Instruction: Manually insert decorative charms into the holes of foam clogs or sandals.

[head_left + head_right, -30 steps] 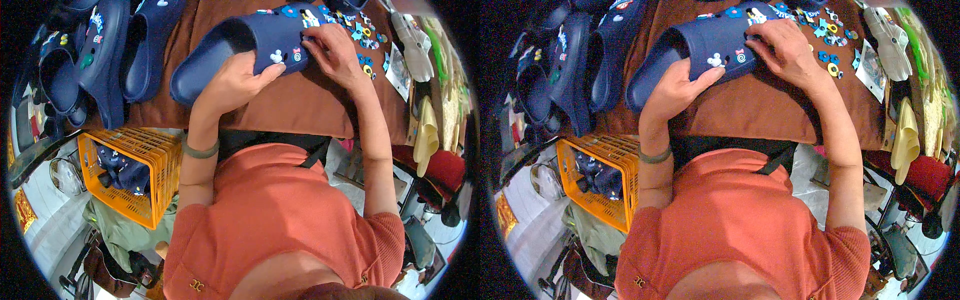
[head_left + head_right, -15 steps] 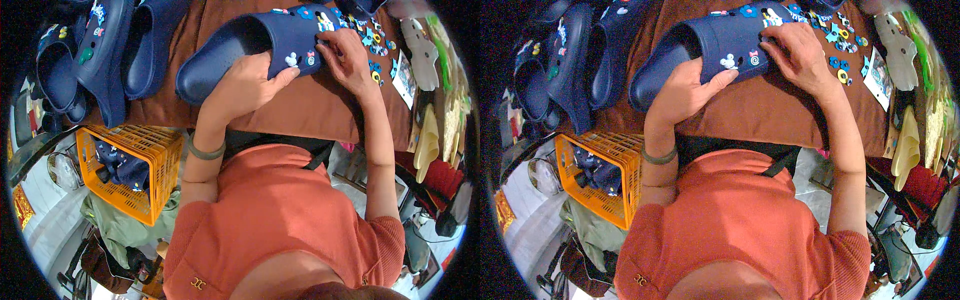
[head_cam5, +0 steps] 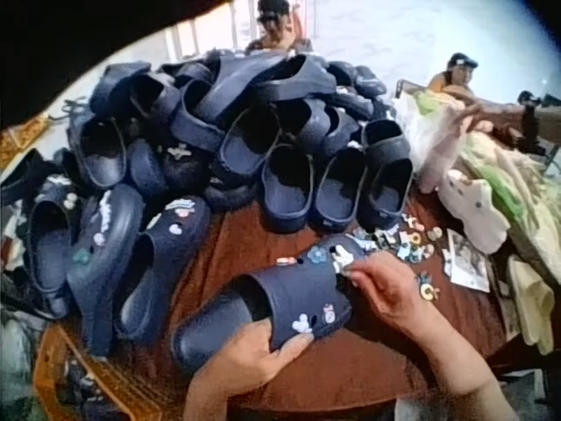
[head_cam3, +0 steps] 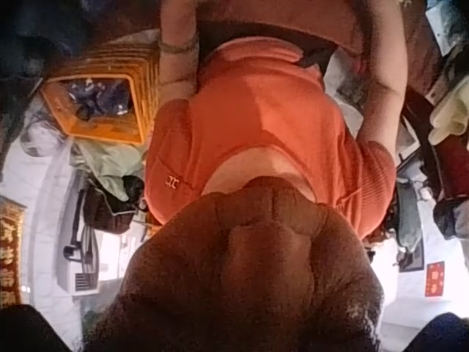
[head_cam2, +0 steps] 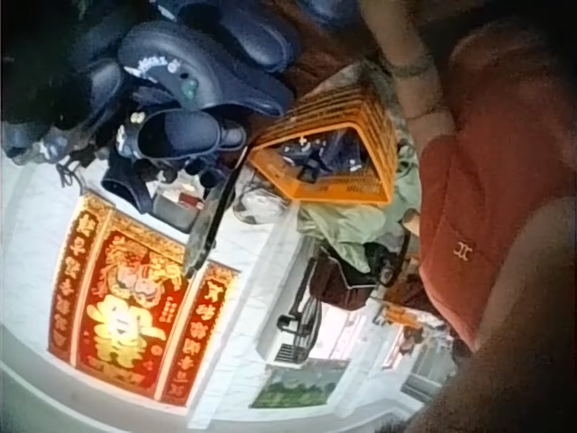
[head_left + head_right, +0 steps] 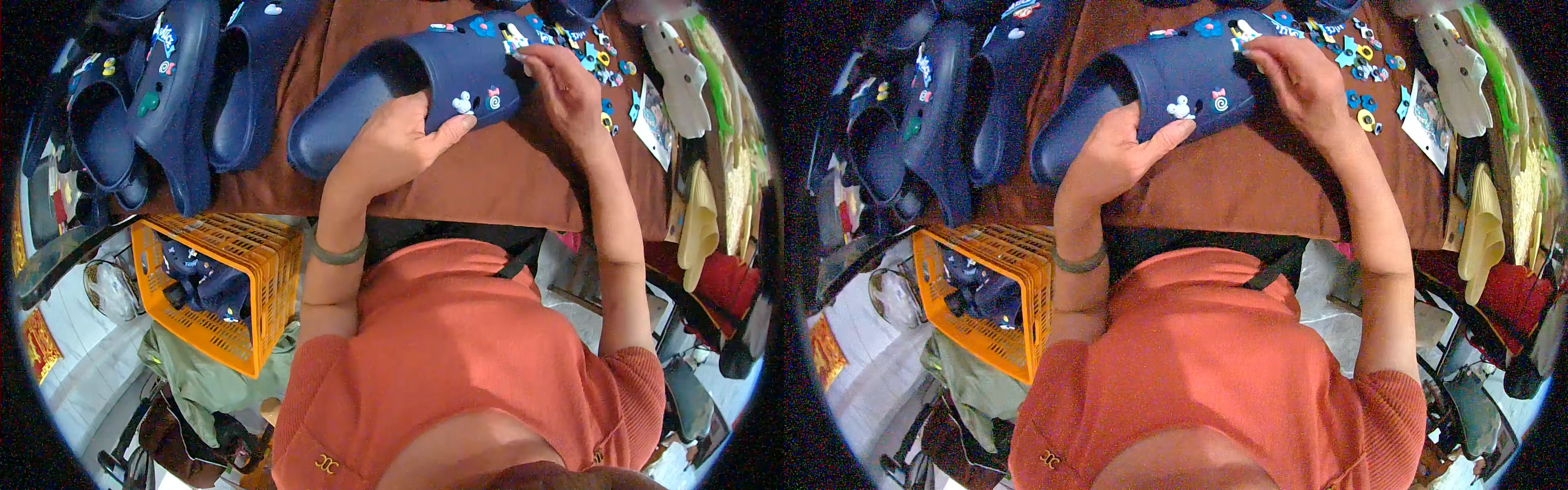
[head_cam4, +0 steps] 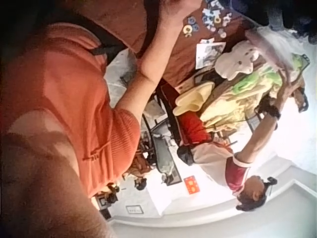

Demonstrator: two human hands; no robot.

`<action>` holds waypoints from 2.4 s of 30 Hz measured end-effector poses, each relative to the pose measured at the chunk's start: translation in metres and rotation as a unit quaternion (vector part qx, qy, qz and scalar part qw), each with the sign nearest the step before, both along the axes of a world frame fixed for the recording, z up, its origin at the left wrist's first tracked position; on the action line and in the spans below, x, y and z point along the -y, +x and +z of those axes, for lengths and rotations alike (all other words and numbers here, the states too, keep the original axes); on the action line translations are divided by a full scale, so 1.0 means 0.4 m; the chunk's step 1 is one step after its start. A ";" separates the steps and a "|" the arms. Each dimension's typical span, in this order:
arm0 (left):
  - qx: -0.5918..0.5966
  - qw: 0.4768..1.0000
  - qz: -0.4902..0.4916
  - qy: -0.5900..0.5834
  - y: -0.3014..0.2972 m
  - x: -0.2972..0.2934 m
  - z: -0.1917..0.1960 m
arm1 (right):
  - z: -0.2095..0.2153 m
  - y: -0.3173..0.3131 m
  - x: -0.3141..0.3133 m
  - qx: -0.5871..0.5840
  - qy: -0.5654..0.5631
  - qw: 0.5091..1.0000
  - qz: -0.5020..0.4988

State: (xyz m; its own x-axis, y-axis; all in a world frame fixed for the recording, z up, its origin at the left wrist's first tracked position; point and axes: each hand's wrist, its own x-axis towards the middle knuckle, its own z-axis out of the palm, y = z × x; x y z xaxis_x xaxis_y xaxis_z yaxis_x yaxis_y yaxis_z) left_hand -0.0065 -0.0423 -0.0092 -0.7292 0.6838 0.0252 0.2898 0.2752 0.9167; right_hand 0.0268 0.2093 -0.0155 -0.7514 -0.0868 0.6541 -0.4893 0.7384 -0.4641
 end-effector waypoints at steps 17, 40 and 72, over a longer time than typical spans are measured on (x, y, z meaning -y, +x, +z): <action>0.015 0.999 -0.003 0.045 0.001 -0.007 0.012 | 0.025 0.009 -0.027 0.107 -0.018 0.994 -0.008; 0.016 1.000 -0.005 0.027 -0.003 -0.005 0.010 | 0.046 0.023 -0.003 0.128 0.016 0.991 0.035; 0.002 1.000 -0.021 0.002 -0.001 0.000 0.009 | 0.040 0.018 -0.015 0.178 -0.085 0.980 -0.036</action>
